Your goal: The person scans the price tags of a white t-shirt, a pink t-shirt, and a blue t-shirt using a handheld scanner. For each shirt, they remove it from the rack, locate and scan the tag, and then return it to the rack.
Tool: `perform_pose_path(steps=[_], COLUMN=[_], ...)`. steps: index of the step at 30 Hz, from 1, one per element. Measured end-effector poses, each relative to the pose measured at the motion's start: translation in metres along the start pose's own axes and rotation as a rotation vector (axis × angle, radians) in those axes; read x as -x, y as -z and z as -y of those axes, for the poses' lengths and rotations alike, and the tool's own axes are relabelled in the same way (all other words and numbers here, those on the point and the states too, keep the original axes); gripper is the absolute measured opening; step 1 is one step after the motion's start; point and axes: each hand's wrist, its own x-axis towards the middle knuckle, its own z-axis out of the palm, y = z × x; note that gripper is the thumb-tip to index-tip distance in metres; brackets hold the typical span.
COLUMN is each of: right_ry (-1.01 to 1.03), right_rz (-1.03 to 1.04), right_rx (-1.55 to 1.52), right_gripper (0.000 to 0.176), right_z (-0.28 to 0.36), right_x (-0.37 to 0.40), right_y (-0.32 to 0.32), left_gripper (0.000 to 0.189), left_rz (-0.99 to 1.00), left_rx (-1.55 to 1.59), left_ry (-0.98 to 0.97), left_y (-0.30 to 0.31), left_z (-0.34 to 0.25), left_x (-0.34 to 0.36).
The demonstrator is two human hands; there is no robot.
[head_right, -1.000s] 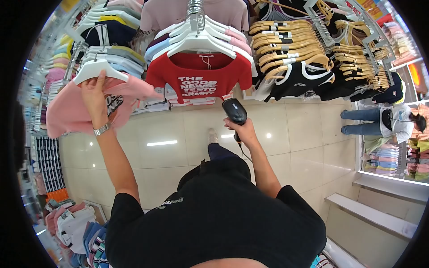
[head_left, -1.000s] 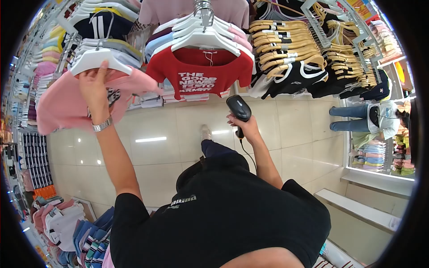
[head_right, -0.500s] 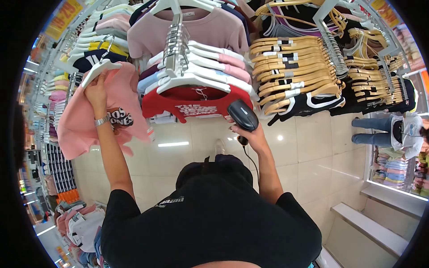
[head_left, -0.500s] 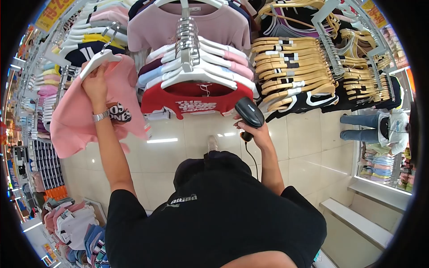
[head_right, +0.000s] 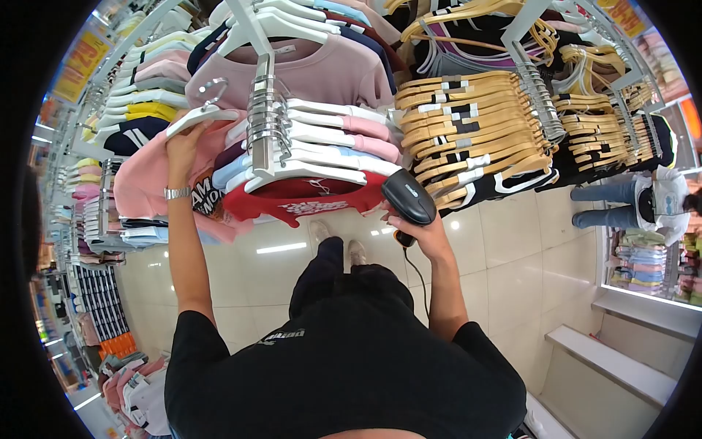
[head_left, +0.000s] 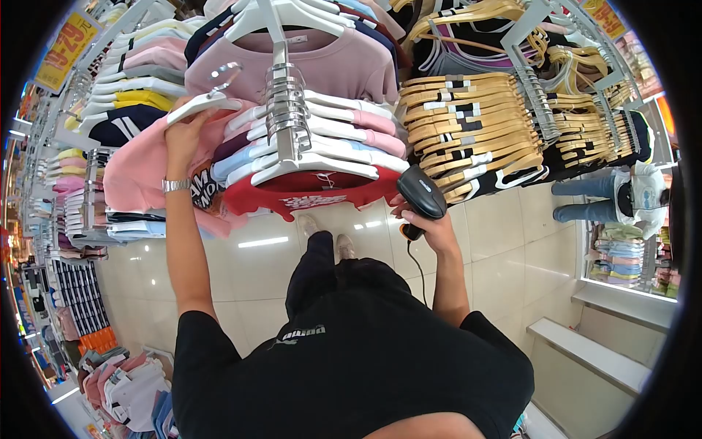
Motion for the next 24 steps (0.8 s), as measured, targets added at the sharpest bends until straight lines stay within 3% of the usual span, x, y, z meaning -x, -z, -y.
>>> perform_pose_path(steps=[4,7,8,12,15,20,24], right_ry=[0.044,0.067,0.074,0.116,0.149,0.183,0.124], right_rz=[0.013,0.011,0.005,-0.010,-0.006,-0.023,0.003], right_rx=[0.041,0.038,0.038,0.040,0.032,0.070,0.050], right_gripper=[0.042,0.043,0.044,0.048,0.045,0.050,0.055], right_z=[0.014,0.024,0.027,0.041,0.050,0.059,0.073], right_x=[-0.011,-0.019,-0.022,-0.037,-0.056,-0.102,-0.131], right_y=[-0.007,-0.013,-0.016,-0.026,-0.033,-0.036,-0.056], left_gripper=[0.024,0.027,0.027,0.027,0.022,0.024,0.020], left_rz=[0.095,0.228,0.290,0.360,0.451,0.558,0.629], left_rx=[0.032,0.168,0.378,0.214,0.119,0.269,0.196], left_ry=[0.038,0.220,0.305,0.274,0.246,0.269,0.274], left_y=[-0.016,-0.023,-0.027,-0.030,-0.038,-0.053,-0.056], left_z=[0.020,0.044,0.053,0.070,0.049,0.087,0.062], left_x=[-0.013,-0.028,-0.033,-0.047,-0.045,-0.047,-0.059])
